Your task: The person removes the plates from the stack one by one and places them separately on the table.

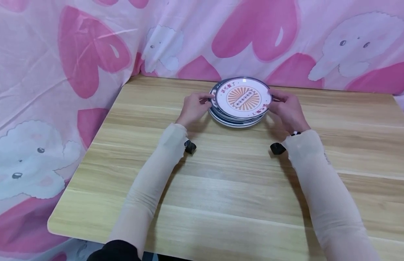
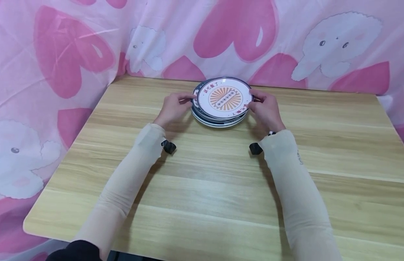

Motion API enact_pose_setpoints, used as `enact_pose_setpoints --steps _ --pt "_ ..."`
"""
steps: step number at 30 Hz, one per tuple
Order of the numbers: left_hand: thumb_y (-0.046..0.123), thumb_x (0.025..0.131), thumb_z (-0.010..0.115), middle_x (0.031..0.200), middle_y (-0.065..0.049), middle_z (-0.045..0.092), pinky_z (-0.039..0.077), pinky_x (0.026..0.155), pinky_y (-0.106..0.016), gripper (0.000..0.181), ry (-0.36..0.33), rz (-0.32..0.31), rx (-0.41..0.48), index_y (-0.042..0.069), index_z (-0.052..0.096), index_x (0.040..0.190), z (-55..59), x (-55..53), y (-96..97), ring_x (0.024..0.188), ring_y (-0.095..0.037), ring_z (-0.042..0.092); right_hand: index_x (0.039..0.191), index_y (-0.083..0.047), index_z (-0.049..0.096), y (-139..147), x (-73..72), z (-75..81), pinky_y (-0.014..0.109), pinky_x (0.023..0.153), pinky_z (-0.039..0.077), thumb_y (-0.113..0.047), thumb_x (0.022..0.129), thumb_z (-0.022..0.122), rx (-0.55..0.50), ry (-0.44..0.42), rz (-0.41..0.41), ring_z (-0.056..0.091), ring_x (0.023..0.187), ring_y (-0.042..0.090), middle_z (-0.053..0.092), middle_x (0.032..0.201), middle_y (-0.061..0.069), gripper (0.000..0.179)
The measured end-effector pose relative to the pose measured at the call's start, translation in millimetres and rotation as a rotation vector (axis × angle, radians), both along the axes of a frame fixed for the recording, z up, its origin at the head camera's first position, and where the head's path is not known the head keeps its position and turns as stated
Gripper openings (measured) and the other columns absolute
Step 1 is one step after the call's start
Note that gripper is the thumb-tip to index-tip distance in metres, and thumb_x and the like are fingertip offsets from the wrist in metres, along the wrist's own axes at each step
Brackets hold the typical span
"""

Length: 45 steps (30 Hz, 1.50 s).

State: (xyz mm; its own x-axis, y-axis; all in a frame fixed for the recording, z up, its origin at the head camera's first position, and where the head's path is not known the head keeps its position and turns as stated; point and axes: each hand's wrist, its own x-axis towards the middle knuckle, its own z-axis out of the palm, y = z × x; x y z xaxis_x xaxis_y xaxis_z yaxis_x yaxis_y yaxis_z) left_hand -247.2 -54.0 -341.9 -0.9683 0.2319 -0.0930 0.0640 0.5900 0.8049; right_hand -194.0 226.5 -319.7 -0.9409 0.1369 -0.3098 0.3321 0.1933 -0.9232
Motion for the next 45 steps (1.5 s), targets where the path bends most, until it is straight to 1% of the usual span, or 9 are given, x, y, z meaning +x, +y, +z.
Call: enact_pose_setpoints --steps 7,13,15,23,27,29,35,38,45 --pt "0.016 0.087 0.057 0.132 0.002 0.057 0.048 0.095 -0.024 0.031 -0.007 0.003 0.015 0.023 0.063 0.117 -2.0 0.5 1.5 0.118 -0.013 0.055 0.138 -0.021 0.043 4 0.4 0.3 0.023 0.105 0.04 -0.002 0.088 0.053 -0.079 0.005 -0.045 0.043 0.123 0.014 0.037 0.147 0.003 0.054" --pt "0.017 0.088 0.056 0.131 0.003 0.057 0.048 0.095 -0.024 0.03 -0.019 0.016 0.024 0.023 0.063 0.117 -1.4 0.9 3.3 0.119 -0.012 0.054 0.137 -0.027 0.044 11 1.8 2.3 0.029 0.111 0.034 -0.007 0.09 0.052 -0.085 -0.03 -0.049 0.039 0.126 0.014 0.032 0.15 -0.004 0.051" --pt "0.017 0.088 0.056 0.131 0.003 0.058 0.048 0.094 -0.024 0.03 -0.018 0.02 0.027 0.022 0.063 0.117 -0.8 1.1 3.5 0.118 -0.012 0.054 0.136 -0.027 0.045 13 1.7 3.4 0.03 0.111 0.034 -0.006 0.09 0.051 -0.117 -0.032 -0.063 0.038 0.127 0.015 0.03 0.151 -0.004 0.051" --pt "0.018 0.088 0.057 0.13 0.002 0.058 0.047 0.096 -0.024 0.03 -0.024 0.008 0.03 0.021 0.063 0.117 2.3 -0.4 5.9 0.118 -0.013 0.055 0.133 -0.025 0.049 18 3.5 9.1 0.024 0.094 0.047 -0.003 0.088 0.056 -0.246 -0.011 -0.141 0.04 0.126 0.018 0.032 0.149 -0.002 0.05" --pt "0.018 0.088 0.057 0.13 0.003 0.058 0.047 0.095 -0.024 0.03 -0.027 0.015 0.022 0.022 0.063 0.117 2.6 -0.2 6.5 0.118 -0.012 0.054 0.132 -0.023 0.05 20 3.7 10.8 0.026 0.092 0.049 -0.002 0.087 0.058 -0.316 0.009 -0.164 0.041 0.126 0.019 0.034 0.147 -0.003 0.051" --pt "0.018 0.087 0.058 0.13 0.002 0.059 0.048 0.094 -0.024 0.03 -0.025 0.023 0.024 0.021 0.064 0.116 3.2 0.2 6.4 0.117 -0.013 0.055 0.132 -0.023 0.051 22 3.9 10.9 0.026 0.09 0.05 -0.002 0.087 0.058 -0.333 0.018 -0.17 0.041 0.125 0.019 0.035 0.147 -0.003 0.05" --pt "0.018 0.087 0.059 0.128 0.001 0.06 0.048 0.093 -0.023 0.029 -0.013 0.031 0.021 0.02 0.064 0.116 3.6 0.3 5.6 0.114 -0.012 0.056 0.131 -0.019 0.053 31 7.0 5.6 0.021 0.074 0.056 0.002 0.086 0.057 -0.374 0.07 -0.194 0.048 0.115 0.018 0.041 0.139 0.001 0.049" --pt "0.019 0.087 0.059 0.127 0.002 0.06 0.048 0.094 -0.023 0.028 -0.005 0.031 0.022 0.021 0.065 0.115 2.3 -0.6 5.1 0.115 -0.012 0.057 0.13 -0.018 0.054 37 8.9 4.2 0.022 0.073 0.056 0.003 0.086 0.056 -0.396 0.08 -0.216 0.049 0.113 0.017 0.042 0.138 0.001 0.049" --pt "0.02 0.087 0.059 0.127 0.003 0.061 0.048 0.095 -0.023 0.026 -0.024 0.044 0.025 0.023 0.066 0.113 1.8 -0.7 4.4 0.116 -0.012 0.057 0.125 -0.022 0.058 50 10.9 8.1 0.022 0.075 0.056 0.0 0.082 0.065 -0.419 0.057 -0.276 0.047 0.117 0.017 0.042 0.139 -0.003 0.049"
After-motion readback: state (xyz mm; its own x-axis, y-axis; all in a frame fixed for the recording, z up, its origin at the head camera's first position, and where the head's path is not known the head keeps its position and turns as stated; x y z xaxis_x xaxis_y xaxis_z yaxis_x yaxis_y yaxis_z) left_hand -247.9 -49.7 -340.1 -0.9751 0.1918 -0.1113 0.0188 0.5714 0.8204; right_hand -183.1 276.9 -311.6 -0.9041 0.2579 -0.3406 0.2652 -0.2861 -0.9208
